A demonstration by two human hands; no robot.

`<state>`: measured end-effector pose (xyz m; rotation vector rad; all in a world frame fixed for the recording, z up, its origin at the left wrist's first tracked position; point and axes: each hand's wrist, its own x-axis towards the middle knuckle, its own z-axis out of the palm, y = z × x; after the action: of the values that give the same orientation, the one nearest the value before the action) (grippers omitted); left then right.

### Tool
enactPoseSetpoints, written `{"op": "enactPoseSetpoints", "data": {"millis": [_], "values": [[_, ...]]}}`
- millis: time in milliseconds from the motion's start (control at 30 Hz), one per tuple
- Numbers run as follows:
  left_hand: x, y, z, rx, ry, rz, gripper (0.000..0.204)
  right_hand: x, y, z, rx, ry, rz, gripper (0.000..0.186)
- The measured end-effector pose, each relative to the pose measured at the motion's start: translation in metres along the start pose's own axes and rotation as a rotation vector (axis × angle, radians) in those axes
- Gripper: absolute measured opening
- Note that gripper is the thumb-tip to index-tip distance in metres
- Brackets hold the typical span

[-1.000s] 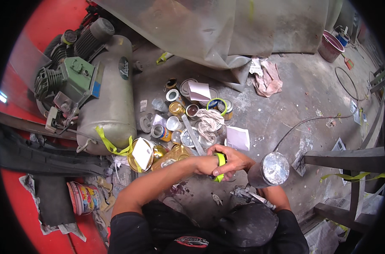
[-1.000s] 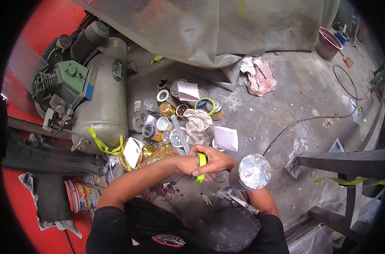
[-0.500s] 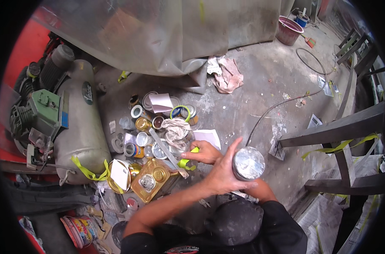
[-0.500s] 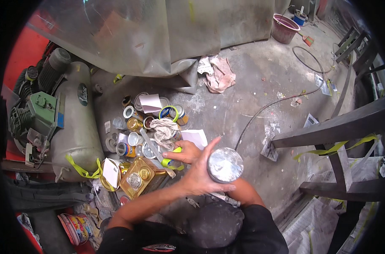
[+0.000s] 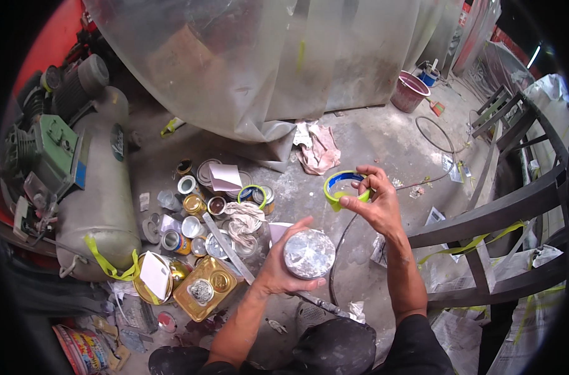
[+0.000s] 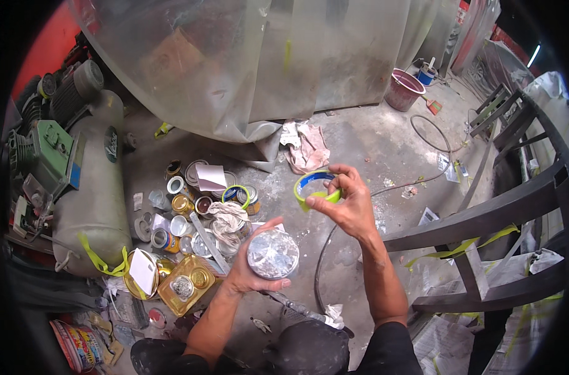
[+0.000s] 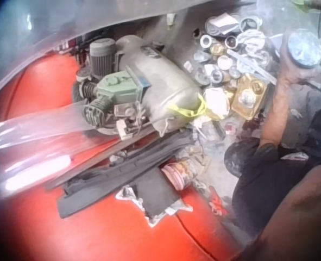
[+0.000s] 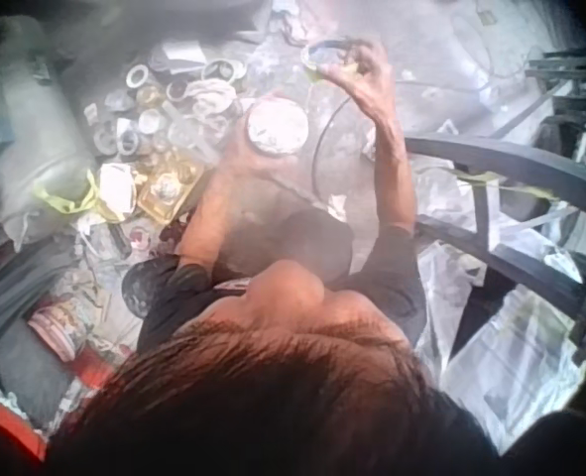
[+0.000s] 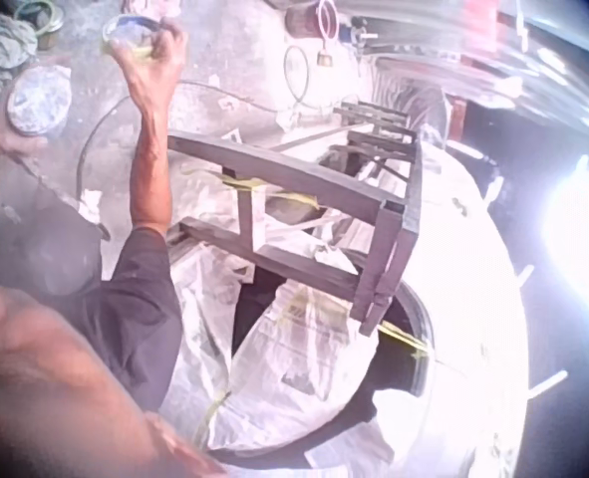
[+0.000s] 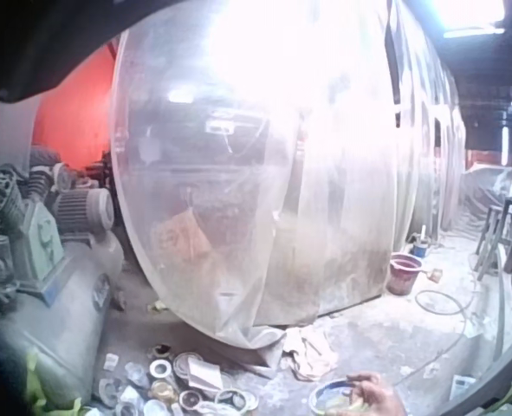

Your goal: The person sits on the floor and stirs a small container of paint with a metal rod. They then fold a paper funnel, pour paint from a can into the funnel, and transfer it into a spray gun cup. Finally, they secure the cup with a yellow strap and attach it to the spray gun.

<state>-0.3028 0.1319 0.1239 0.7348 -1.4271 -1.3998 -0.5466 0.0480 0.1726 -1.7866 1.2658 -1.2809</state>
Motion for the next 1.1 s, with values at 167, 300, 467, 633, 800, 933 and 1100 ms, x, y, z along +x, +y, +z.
{"op": "enactPoseSetpoints", "data": {"millis": [167, 300, 467, 633, 800, 933, 1100], "values": [[-0.002, -0.011, -0.008, -0.004, -0.047, 0.034, 0.098, -0.015, -0.034, 0.027, -0.21, 0.078, -0.229, 0.015], [0.001, -0.014, -0.005, 0.0, -0.051, 0.078, 0.097, -0.037, -0.031, 0.059, -0.026, 0.125, -0.073, 0.011], [-0.003, -0.017, -0.011, 0.011, -0.045, 0.081, 0.1, -0.031, -0.03, 0.077, 0.201, 0.495, -0.132, 0.025], [-0.002, -0.012, -0.01, 0.004, -0.058, 0.106, 0.1, -0.036, -0.019, 0.085, 0.038, 0.521, -0.33, 0.043], [-0.006, -0.004, -0.01, 0.114, -0.031, 0.131, 0.096, -0.075, -0.009, 0.07, 0.192, 0.346, -0.152, 0.072], [-0.004, -0.003, -0.01, 0.108, -0.04, 0.131, 0.094, -0.09, -0.03, 0.031, 0.65, -0.034, 0.084, 0.083], [-0.003, -0.011, -0.007, 0.093, -0.047, 0.094, 0.094, -0.071, -0.026, -0.001, 0.729, -0.056, 0.408, 0.051]]}}
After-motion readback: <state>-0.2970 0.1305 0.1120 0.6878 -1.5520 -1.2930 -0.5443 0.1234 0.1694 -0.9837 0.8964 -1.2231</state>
